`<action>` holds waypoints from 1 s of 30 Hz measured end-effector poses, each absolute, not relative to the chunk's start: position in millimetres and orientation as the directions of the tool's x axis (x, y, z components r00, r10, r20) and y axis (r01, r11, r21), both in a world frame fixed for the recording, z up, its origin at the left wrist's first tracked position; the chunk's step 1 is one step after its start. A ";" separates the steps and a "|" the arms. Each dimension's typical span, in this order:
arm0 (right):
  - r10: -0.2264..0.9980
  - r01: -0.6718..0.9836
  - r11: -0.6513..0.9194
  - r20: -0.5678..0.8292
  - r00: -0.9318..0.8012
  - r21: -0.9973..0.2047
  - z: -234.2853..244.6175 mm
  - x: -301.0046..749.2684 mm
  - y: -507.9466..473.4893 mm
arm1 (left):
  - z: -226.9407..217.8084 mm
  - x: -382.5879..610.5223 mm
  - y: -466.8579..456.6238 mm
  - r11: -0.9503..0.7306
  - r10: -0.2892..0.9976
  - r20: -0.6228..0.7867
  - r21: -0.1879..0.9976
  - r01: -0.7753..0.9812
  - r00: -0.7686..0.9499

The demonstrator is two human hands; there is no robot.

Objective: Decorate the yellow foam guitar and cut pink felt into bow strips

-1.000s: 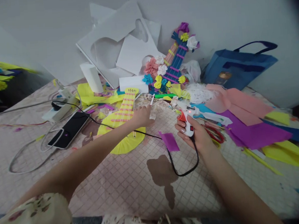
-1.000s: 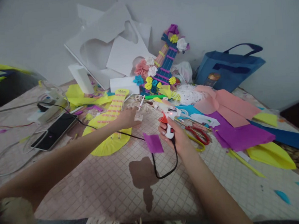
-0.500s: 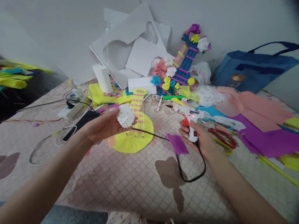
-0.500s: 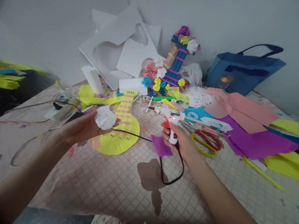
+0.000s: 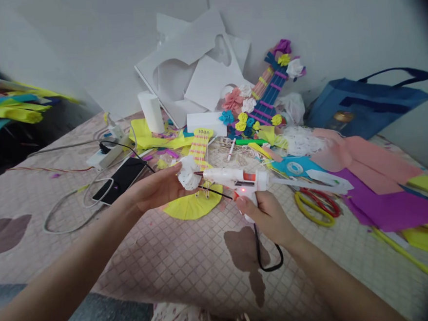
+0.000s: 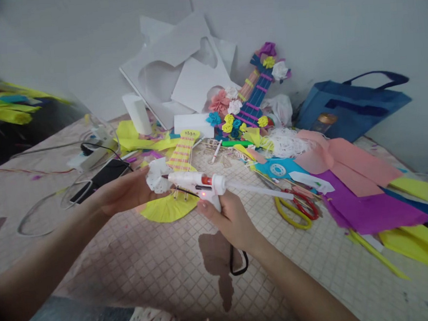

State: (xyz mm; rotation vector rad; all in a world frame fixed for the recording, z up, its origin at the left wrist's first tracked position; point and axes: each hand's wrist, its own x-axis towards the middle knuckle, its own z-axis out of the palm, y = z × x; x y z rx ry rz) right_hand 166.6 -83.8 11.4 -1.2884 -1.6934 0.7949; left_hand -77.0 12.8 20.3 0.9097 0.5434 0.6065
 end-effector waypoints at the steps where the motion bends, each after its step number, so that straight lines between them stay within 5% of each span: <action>1: 0.962 0.430 0.273 0.247 -0.115 -0.860 10.5 166.5 -83.4 | 20.5 -76.4 12.3 0.475 0.685 -0.176 0.844 -0.250 0.707; 17: 0.928 0.480 0.373 0.314 -0.202 -0.794 13.8 161.0 -85.5 | 24.4 -73.6 6.7 0.420 0.694 -0.180 0.888 -0.189 0.697; 30: 0.953 0.491 0.301 0.276 -0.125 -0.818 6.5 165.0 -87.8 | 24.2 -77.3 5.8 0.450 0.731 -0.206 0.862 -0.232 0.651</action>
